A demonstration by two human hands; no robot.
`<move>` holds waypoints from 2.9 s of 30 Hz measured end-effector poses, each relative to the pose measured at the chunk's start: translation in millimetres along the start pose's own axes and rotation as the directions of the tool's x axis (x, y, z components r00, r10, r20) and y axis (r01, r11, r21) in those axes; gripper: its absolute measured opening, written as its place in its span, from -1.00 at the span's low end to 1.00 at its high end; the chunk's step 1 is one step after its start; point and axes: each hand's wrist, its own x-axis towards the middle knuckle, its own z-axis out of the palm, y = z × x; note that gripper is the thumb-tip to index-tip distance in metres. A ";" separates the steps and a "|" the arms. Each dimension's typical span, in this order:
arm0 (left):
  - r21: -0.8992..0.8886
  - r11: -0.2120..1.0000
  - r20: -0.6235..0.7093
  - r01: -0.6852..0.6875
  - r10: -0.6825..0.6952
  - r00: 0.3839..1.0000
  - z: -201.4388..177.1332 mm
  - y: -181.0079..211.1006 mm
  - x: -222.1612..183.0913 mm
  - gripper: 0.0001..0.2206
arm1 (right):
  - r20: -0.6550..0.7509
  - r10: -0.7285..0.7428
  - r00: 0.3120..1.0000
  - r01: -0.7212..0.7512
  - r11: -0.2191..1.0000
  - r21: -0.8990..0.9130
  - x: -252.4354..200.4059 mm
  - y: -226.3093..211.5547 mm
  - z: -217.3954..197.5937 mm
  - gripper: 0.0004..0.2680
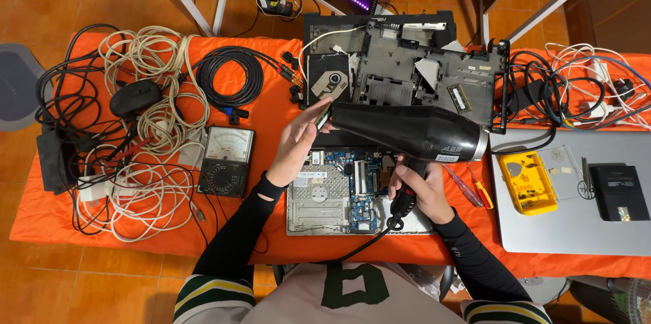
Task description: The recorder performs a repair on a disassembled laptop, specifically removing, heating with a hair dryer, and reinstalling a RAM module.
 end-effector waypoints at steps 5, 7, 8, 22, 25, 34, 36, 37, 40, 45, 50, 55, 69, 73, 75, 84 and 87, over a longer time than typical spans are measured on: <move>0.011 1.000 -0.001 0.006 -0.006 1.000 -0.3 -1.5 -0.5 -0.35 | -0.006 0.008 1.000 -0.008 1.000 0.003 -0.1 0.6 -0.3 -0.88; 0.010 1.000 -0.002 0.002 -0.002 1.000 -0.4 -2.0 -0.6 -0.35 | -0.001 0.003 1.000 -0.003 1.000 0.003 -0.2 0.6 -0.7 -0.88; 0.012 1.000 -0.002 0.005 -0.005 1.000 -0.2 -1.3 -0.7 -0.35 | -0.001 0.005 1.000 -0.005 1.000 0.007 -0.6 0.9 -0.8 -0.88; -0.069 0.998 -0.002 0.002 -0.003 1.000 0.0 -6.6 -2.8 -0.40 | 0.008 0.011 1.000 -0.011 1.000 0.002 -1.2 0.1 -1.2 -0.90; -0.077 0.997 -0.002 -0.001 0.001 1.000 -0.9 -8.7 -2.4 -0.40 | 0.012 0.007 1.000 -0.007 1.000 0.012 -0.1 -0.3 -0.5 -0.90; -0.098 0.995 -0.006 -0.015 0.014 1.000 5.9 0.2 -3.0 -0.35 | 0.012 0.013 1.000 -0.014 1.000 0.023 -0.1 -0.4 -1.2 -0.90; -0.156 0.983 -0.032 0.100 -0.106 0.994 6.3 -2.3 -2.9 -0.31 | 0.001 0.021 1.000 -0.021 0.999 0.028 -0.8 -1.1 -0.7 -0.90; -0.156 0.983 -0.033 0.101 -0.108 0.994 6.6 -2.4 -3.3 -0.31 | 0.002 0.022 1.000 -0.022 0.999 0.029 -0.9 -1.0 -0.7 -0.90; -0.155 0.987 -0.019 0.052 -0.055 0.998 8.6 1.1 -1.2 -0.31 | -0.006 0.029 1.000 -0.029 0.999 0.032 -0.2 -0.8 -1.7 -0.90; -0.191 0.980 0.011 0.052 -0.051 0.999 6.9 -4.5 -4.1 -0.31 | 0.010 0.028 1.000 -0.028 0.999 0.020 -0.8 3.0 -4.2 -0.91; -0.193 0.981 -0.003 0.018 -0.019 1.000 7.9 1.2 -1.1 -0.34 | 0.009 0.023 1.000 -0.023 0.999 0.022 -1.3 2.2 -3.8 -0.90; -0.149 0.985 -0.019 0.092 -0.096 0.995 3.9 -0.7 -2.4 -0.33 | 0.007 0.027 1.000 -0.027 1.000 0.013 -1.6 2.9 -4.1 -0.89; -0.111 0.993 0.014 0.036 -0.035 0.999 2.7 -0.3 -1.9 -0.27 | 0.016 0.008 1.000 -0.009 1.000 0.022 -1.6 5.5 -5.2 -0.89; -0.121 0.992 0.015 0.044 -0.042 0.999 3.9 2.4 -0.8 -0.27 | 0.006 0.030 1.000 -0.030 0.999 0.019 -1.9 4.8 -4.6 -0.89; -0.128 0.992 0.014 0.020 -0.019 1.000 3.9 1.8 0.4 -0.29 | 0.014 0.026 1.000 -0.026 1.000 0.013 -2.0 5.2 -5.1 -0.89; -0.082 0.996 0.009 0.040 -0.039 0.999 -1.5 -8.3 -6.2 -0.30 | 0.017 0.021 1.000 -0.021 1.000 0.012 -1.2 2.8 -3.8 -0.90; -0.088 0.995 -0.002 0.037 -0.037 0.999 2.6 0.6 -2.5 -0.32 | 0.017 0.016 1.000 -0.016 1.000 0.009 -1.1 2.6 -2.9 -0.90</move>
